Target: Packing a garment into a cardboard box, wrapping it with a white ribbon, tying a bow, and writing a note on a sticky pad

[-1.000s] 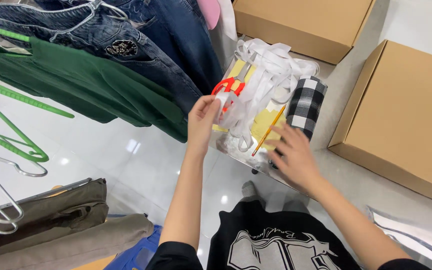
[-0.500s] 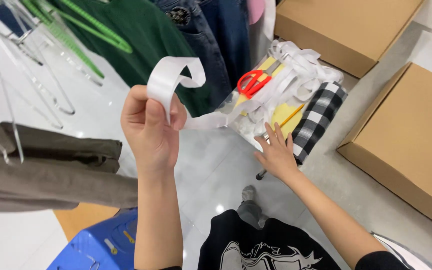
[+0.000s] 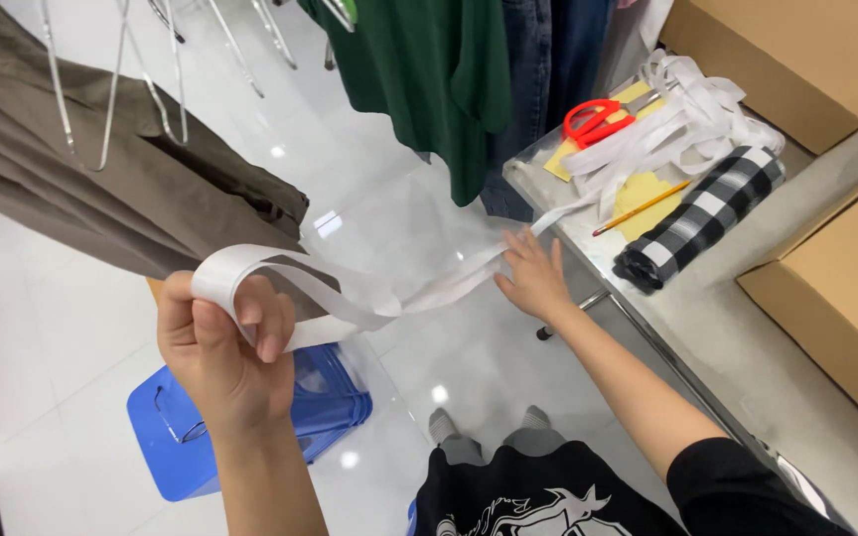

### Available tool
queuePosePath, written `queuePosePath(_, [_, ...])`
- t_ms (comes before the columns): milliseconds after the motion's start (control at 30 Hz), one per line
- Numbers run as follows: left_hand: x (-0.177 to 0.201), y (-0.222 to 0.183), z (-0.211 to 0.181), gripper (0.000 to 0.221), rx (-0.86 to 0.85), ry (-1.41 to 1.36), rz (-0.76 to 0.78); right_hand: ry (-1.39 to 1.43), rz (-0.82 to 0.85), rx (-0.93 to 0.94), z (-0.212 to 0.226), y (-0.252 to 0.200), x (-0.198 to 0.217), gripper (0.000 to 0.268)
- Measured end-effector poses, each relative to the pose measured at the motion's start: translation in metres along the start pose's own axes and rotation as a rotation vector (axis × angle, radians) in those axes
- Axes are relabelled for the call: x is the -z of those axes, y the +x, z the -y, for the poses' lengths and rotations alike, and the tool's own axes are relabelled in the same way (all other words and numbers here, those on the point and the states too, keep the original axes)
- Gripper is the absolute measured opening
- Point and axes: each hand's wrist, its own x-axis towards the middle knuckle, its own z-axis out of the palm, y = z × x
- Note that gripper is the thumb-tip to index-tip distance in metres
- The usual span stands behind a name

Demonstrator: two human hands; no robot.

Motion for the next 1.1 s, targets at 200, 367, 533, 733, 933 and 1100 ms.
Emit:
queuePosePath(200, [0.03, -0.003, -0.023, 0.02, 0.004, -0.015, -0.045, 0.593, 0.331, 0.019, 0.111, -0.008, -0.084, 0.078])
queuePosePath(367, [0.054, -0.002, -0.044, 0.02, 0.001, 0.03, -0.038, 0.962, 0.488, 0.079, 0.24, -0.036, -0.054, 0.061])
queuePosePath(533, [0.085, -0.003, -0.048, 0.021, 0.016, 0.055, -0.037, 1.348, 0.6, 0.247, 0.31, -0.063, -0.025, 0.038])
queuePosePath(733, [0.116, -0.003, -0.018, 0.019, 0.104, 0.134, -0.057, 1.039, 0.8, 0.415, 0.294, -0.038, -0.06, 0.069])
queuePosePath(933, [0.131, -0.003, 0.005, 0.02, 0.256, 0.246, 0.048, 1.288, 0.418, 0.227, 0.271, -0.006, -0.011, 0.074])
queuePosePath(1100, [0.124, 0.003, 0.007, 0.016, 0.349, 0.195, 0.179, 1.614, 0.296, 0.242, 0.273, -0.008, 0.049, 0.069])
